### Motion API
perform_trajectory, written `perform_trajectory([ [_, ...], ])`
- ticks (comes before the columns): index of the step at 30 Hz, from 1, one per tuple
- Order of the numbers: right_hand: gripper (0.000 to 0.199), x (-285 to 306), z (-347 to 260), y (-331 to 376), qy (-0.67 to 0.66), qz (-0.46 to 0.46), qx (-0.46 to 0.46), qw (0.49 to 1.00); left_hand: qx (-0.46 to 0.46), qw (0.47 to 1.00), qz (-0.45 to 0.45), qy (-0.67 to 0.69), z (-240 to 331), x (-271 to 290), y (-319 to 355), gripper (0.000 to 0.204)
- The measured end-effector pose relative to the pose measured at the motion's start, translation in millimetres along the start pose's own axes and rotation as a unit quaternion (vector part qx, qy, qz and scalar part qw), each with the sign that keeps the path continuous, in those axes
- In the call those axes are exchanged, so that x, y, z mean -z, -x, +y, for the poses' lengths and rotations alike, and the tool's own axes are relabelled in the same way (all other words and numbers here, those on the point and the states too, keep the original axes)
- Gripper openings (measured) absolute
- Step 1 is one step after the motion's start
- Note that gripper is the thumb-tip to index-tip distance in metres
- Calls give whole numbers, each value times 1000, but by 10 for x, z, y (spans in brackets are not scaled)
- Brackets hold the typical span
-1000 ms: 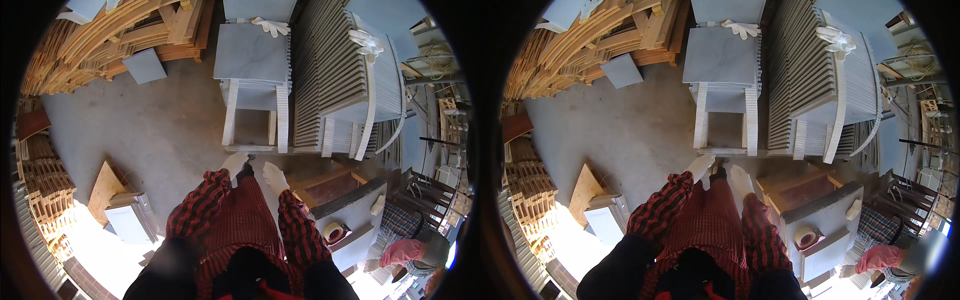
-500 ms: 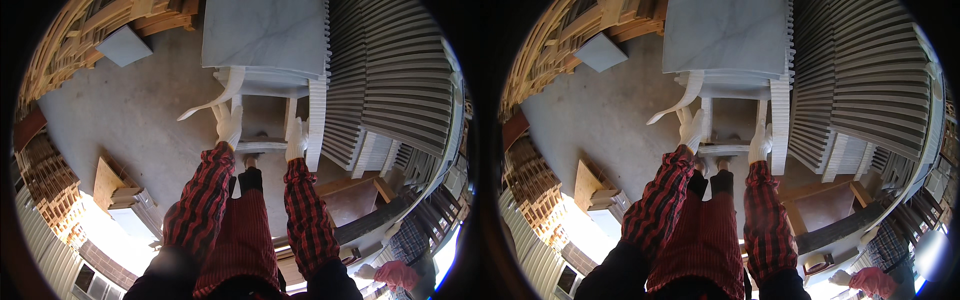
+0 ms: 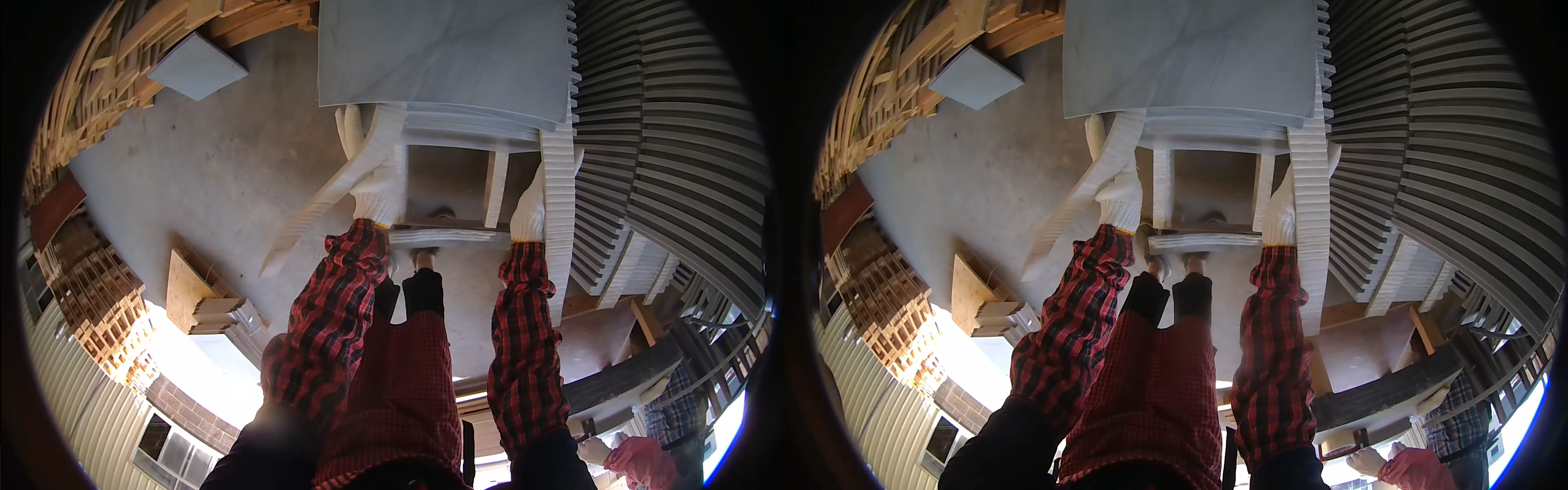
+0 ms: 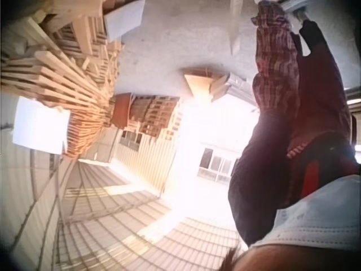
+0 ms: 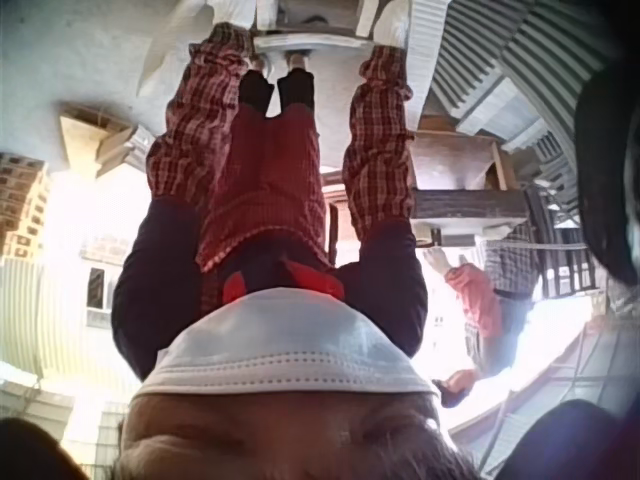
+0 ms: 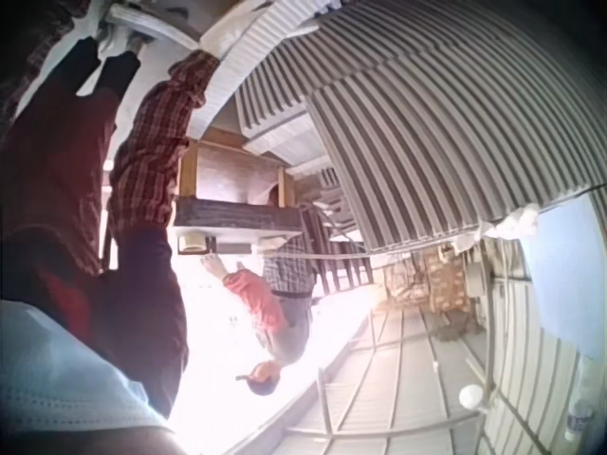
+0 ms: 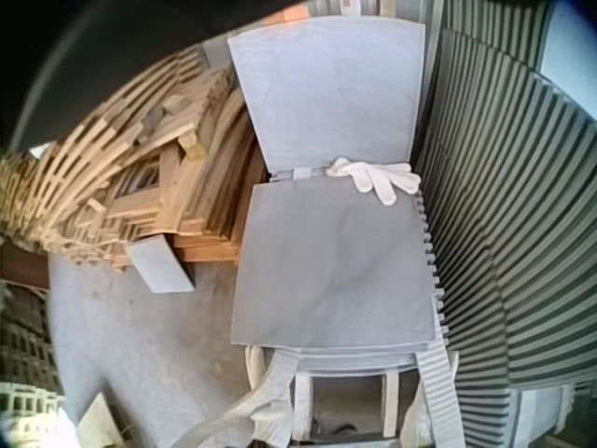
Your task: The person picks up gray panels and places them on a wooden frame, then uses tape to secure the panels to the frame. The person repeats this process with multiple panels, stacking them on a pallet.
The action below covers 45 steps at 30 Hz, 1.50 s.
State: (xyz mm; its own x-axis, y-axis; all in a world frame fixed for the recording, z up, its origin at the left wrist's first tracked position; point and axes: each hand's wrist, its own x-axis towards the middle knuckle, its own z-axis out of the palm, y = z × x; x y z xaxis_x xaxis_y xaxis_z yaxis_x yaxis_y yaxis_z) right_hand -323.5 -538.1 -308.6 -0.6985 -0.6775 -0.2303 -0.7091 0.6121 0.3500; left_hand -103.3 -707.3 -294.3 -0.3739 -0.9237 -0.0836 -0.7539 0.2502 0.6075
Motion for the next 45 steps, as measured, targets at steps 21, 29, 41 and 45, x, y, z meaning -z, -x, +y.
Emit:
perform_trajectory([
  [21, 50, 528, 138, 603, -766, -23, -300, 568, 258, 918, -166, 253, 764, 633, 346, 74],
  [29, 39, -52, 240, 740, -97, -228, 57, 967, -17, 971, -217, 94, -102, 622, 502, 32],
  [41, 33, -337, 341, 1924, -775, 34, -288, 561, -37, 930, -343, 124, 132, 1258, 765, 32],
  [45, 24, 368, 451, 2686, -786, 39, -316, 530, -110, 915, -376, 93, 248, 1569, 1112, 25],
])
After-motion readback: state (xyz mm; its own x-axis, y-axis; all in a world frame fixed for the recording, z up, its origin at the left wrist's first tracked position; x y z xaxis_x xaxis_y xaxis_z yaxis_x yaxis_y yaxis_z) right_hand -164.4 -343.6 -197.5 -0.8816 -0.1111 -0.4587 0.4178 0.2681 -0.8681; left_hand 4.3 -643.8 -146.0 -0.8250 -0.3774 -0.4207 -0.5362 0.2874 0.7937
